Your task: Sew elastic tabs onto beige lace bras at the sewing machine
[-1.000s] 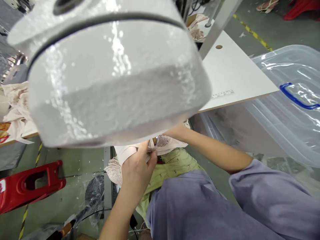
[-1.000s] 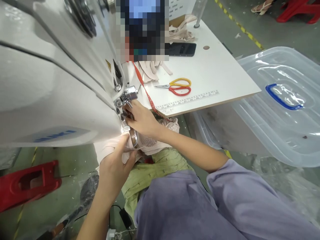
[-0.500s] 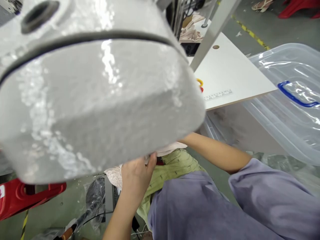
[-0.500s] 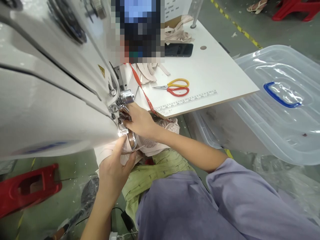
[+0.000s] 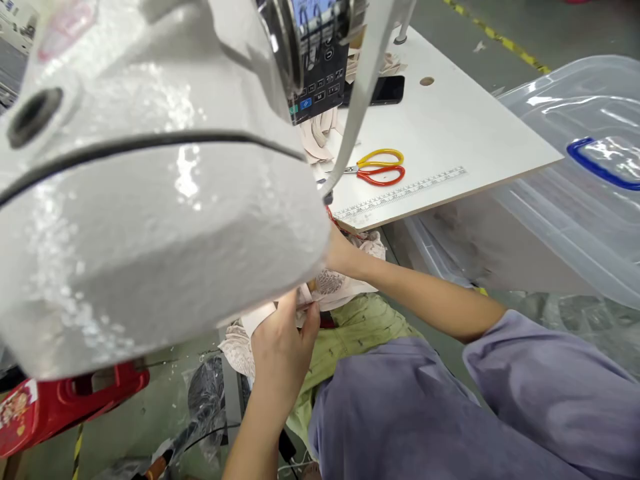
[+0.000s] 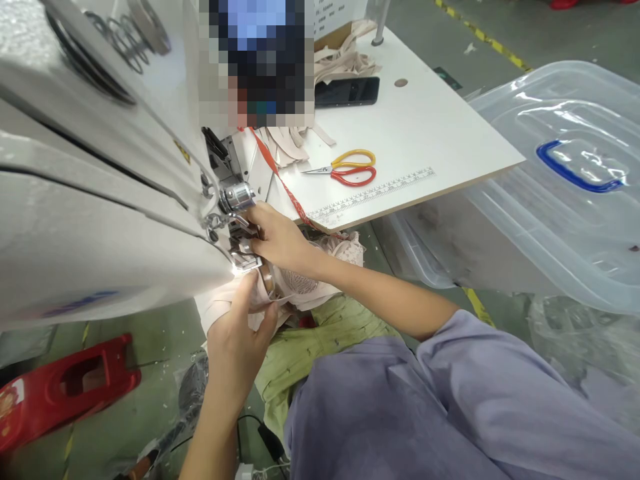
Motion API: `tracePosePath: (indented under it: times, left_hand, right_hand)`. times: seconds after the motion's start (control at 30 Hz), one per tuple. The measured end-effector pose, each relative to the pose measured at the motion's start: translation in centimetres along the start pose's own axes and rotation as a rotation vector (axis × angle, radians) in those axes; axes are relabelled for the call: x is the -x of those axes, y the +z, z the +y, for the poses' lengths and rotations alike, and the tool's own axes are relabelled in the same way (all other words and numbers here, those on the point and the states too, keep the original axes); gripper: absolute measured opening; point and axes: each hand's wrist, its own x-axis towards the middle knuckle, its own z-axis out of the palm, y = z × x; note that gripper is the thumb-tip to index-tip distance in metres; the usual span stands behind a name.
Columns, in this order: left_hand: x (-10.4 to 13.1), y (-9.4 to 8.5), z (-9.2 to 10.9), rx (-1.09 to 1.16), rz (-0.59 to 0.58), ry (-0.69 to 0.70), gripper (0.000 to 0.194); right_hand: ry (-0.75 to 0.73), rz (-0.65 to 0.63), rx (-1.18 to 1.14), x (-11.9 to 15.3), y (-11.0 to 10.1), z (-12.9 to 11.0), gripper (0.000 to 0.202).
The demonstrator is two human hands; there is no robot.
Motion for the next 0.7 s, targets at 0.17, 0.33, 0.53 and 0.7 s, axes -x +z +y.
tracePosePath:
  times: [0.17,0.33,0.53,0.7]
  left_hand:
    - [0.3,-0.1,-0.4,-0.017,0.019,-0.013,0.055]
    - [0.1,0.0,0.2,-0.010,-0.001,0.032,0.052]
    - [0.5,0.3,-0.3,-0.012,0.033,-0.028,0.054]
    - [1.2,1.1,-0.5,0.009,0.184,-0.104,0.074]
  right_hand:
    - [-0.027,-0.007,-0.027,0.0,0.1,0.1,0.033]
    - [-0.024,0.002,-0.088,0.0,-0.5,-0.2,0.027]
    - [-0.029,0.027,-0.103,-0.1,0.2,-0.3,0.029]
    - [0.104,0.070,-0.364,2.2,-0.6,0.1,0.038]
